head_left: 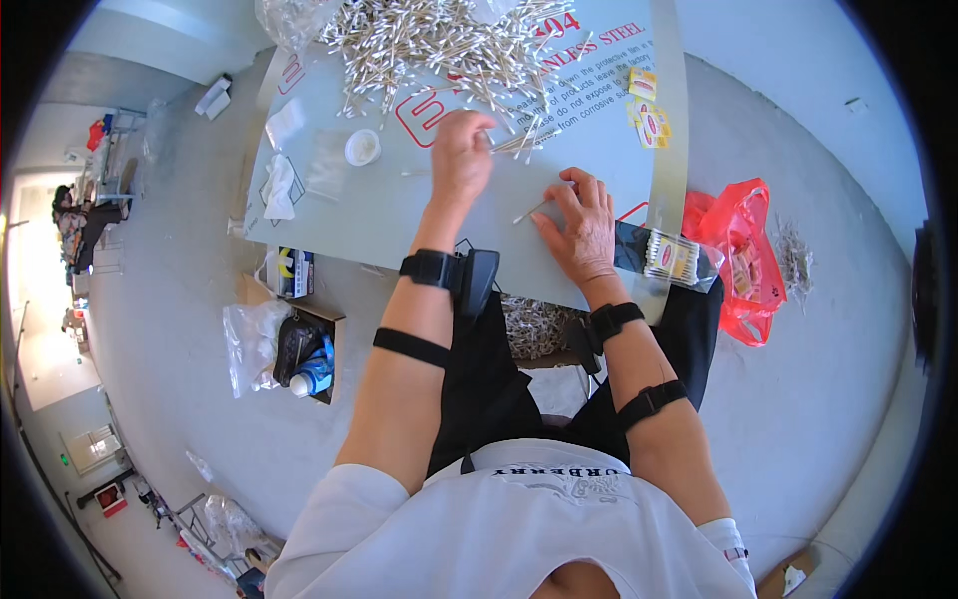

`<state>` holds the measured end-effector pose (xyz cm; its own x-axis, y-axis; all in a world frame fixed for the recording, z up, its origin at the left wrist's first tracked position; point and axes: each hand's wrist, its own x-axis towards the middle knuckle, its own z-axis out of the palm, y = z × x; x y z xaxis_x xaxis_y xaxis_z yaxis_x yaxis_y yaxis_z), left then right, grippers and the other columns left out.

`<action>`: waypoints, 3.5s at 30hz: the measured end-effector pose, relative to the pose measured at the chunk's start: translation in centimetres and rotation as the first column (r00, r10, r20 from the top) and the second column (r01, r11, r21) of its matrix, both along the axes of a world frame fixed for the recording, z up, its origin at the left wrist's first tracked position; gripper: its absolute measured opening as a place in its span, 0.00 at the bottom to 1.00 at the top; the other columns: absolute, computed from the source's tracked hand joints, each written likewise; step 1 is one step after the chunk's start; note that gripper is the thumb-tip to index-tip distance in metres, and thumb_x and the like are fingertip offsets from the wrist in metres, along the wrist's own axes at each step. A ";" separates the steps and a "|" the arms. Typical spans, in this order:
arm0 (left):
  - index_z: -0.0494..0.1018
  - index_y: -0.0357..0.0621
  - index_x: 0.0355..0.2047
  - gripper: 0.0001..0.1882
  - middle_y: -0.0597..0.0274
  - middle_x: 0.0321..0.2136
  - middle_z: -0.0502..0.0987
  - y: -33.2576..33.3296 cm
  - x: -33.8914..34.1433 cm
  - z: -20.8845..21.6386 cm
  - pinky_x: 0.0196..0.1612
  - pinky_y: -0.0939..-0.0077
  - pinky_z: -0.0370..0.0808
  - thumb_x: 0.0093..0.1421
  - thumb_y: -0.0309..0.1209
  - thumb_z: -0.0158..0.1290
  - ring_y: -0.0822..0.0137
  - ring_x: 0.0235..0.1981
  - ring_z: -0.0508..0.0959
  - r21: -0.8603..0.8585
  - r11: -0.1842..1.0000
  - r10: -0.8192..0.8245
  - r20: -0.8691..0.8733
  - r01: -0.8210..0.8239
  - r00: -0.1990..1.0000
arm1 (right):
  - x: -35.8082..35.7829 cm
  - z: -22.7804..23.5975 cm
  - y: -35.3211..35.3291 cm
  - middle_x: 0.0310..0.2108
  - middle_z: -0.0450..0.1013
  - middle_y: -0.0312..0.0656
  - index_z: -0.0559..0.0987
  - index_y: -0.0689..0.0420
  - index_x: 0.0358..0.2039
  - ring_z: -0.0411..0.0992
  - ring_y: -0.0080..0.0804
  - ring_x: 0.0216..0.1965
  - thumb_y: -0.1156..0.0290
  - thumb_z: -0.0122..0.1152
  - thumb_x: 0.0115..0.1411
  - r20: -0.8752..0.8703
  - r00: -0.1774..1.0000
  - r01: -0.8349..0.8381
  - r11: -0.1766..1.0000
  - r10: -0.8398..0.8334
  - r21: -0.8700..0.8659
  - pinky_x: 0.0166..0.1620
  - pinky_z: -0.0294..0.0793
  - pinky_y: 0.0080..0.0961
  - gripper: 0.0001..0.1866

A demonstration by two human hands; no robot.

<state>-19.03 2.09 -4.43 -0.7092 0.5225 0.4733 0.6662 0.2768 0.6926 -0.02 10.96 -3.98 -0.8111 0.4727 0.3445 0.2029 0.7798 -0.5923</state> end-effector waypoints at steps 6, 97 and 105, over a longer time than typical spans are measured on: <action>0.74 0.43 0.36 0.19 0.56 0.39 0.75 -7.1 2.5 0.2 0.51 0.60 0.69 0.42 0.14 0.47 0.50 0.45 0.71 -0.252 0.897 0.354 -0.080 -0.362 0.932 | 0.7 -0.3 0.4 0.44 0.67 0.39 0.74 0.55 0.30 0.65 0.41 0.48 0.68 0.69 0.42 0.009 1.000 0.017 0.999 -0.017 -0.042 0.49 0.64 0.38 0.15; 0.76 0.44 0.29 0.07 0.58 0.28 0.73 -3.2 6.3 1.7 0.38 0.60 0.73 0.47 0.21 0.53 0.54 0.35 0.74 -0.396 0.918 0.007 0.069 0.021 0.998 | 0.4 -0.8 0.6 0.42 0.70 0.39 0.70 0.56 0.27 0.68 0.41 0.44 0.74 0.62 0.42 -0.066 0.997 0.025 0.994 -0.032 -0.104 0.46 0.65 0.34 0.11; 0.73 0.43 0.25 0.04 0.59 0.27 0.74 -4.6 8.6 1.1 0.37 0.59 0.72 0.47 0.22 0.56 0.53 0.34 0.74 -0.463 0.885 0.058 0.007 -0.048 0.998 | 0.5 -0.9 0.7 0.42 0.70 0.42 0.71 0.57 0.31 0.67 0.44 0.45 0.78 0.56 0.39 -0.112 0.992 0.039 0.991 -0.054 -0.128 0.47 0.65 0.36 0.14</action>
<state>-10.45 -2.49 -3.32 -0.7489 0.6398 0.1726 0.6286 0.6033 0.4908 0.48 11.63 -4.90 -0.7457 0.5544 0.3695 0.1622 0.6889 -0.7064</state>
